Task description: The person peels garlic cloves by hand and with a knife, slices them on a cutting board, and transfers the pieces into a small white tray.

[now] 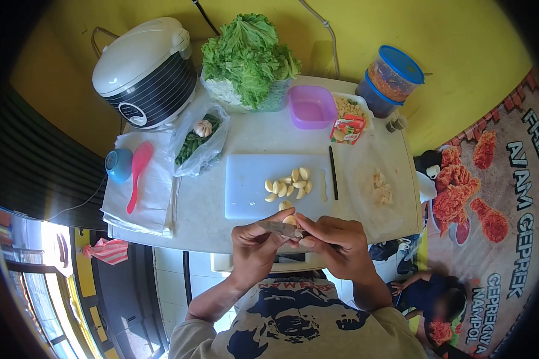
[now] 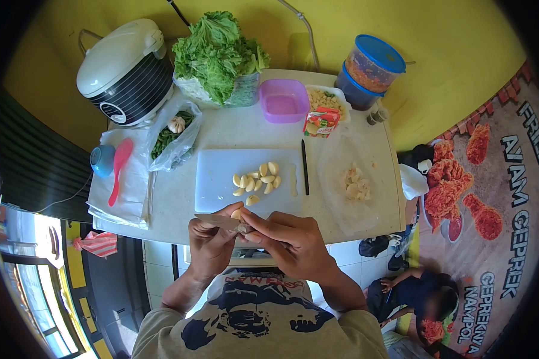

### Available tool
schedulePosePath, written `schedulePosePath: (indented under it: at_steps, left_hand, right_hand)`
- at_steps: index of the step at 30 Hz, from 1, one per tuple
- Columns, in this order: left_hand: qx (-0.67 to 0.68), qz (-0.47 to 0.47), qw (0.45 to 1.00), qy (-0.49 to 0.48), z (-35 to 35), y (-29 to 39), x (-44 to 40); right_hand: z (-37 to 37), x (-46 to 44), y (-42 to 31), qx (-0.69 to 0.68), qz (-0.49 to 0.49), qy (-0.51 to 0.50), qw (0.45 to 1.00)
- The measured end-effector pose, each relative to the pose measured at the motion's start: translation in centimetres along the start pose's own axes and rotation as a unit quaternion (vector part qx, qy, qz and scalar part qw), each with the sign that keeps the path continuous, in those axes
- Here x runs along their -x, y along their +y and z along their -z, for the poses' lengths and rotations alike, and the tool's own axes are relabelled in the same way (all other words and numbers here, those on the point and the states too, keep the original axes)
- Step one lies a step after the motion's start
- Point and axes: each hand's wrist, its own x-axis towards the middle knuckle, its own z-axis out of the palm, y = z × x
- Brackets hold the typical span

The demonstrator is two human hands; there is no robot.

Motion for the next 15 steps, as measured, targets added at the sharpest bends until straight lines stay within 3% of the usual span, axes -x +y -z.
schedulePosePath:
  at_steps: [8, 10, 13, 15]
  left_hand:
    - [-0.040, 0.003, 0.999, 0.013, -0.3, 0.3, -0.1]
    - [-0.044, 0.002, 0.999, 0.000, 0.2, 0.5, -0.5]
    - [-0.048, 0.005, 0.999, -0.016, 0.7, 0.6, -0.8]
    - [-0.047, 0.008, 0.999, -0.021, 0.8, 0.6, -0.9]
  right_hand:
    - [-0.7, 0.4, 0.8, -0.017, 0.004, 0.010, 1.000]
    - [-1.2, 0.4, 1.0, -0.143, -0.015, 0.031, 0.989]
    - [-1.3, 1.1, 1.2, -0.208, -0.094, 0.022, 0.973]
    - [-1.8, 1.0, 1.1, -0.198, -0.086, 0.039, 0.976]
